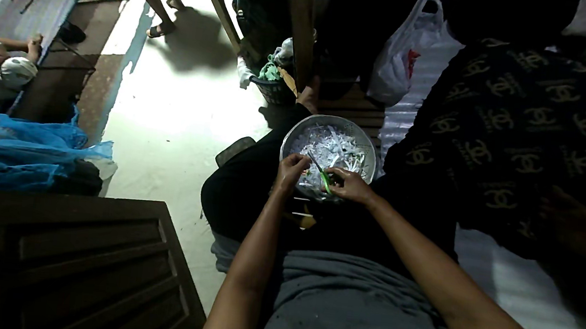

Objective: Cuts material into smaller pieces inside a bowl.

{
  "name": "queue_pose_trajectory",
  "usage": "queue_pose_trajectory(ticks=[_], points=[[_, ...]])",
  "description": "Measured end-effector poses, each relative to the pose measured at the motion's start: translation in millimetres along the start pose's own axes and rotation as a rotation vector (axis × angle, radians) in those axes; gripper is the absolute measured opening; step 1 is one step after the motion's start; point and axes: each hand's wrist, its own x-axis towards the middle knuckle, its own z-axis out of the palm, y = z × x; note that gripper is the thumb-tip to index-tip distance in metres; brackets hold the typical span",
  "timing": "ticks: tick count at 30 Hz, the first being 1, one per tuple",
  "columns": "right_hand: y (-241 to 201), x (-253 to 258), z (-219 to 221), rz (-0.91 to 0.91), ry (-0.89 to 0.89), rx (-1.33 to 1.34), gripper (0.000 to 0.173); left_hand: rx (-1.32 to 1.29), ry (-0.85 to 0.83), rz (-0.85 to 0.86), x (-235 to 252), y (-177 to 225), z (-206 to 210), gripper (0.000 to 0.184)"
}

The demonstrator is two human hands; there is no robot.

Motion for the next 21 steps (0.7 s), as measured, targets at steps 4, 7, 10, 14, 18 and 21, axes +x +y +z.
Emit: queue_pose_trajectory(ticks=[4,7,10,14,18,21], points=[[0.8,0.1,1.2,0.003,0.022,0.018,0.040,-0.008,-0.005,0.016,-0.5,0.8,0.5,0.014],[1.8,-0.9,1.6,-0.006,0.055,0.037,0.037,0.007,0.000,0.005,-0.6,1.3,0.2,0.014],[0.0,-0.8,1.1,0.006,0.056,0.047,0.038,-0.006,0.006,-0.005,-1.8,3.1,0.4,0.014],[-1.1,-0.4,-0.2,0.006,-0.005,-0.012,0.050,-0.014,0.004,0.007,-2.4,1.8,-0.1,0.014],[1.3,-0.1,0.4,-0.009,-0.005,0.000,0.042,-0.013,-0.003,0.012,-2.8,2.0,-0.5,0.014],[0.6,-1.0,1.1,-0.007,0.034,0.029,0.035,0.002,0.001,-0.002,-2.5,2.7,-0.3,0.015]])
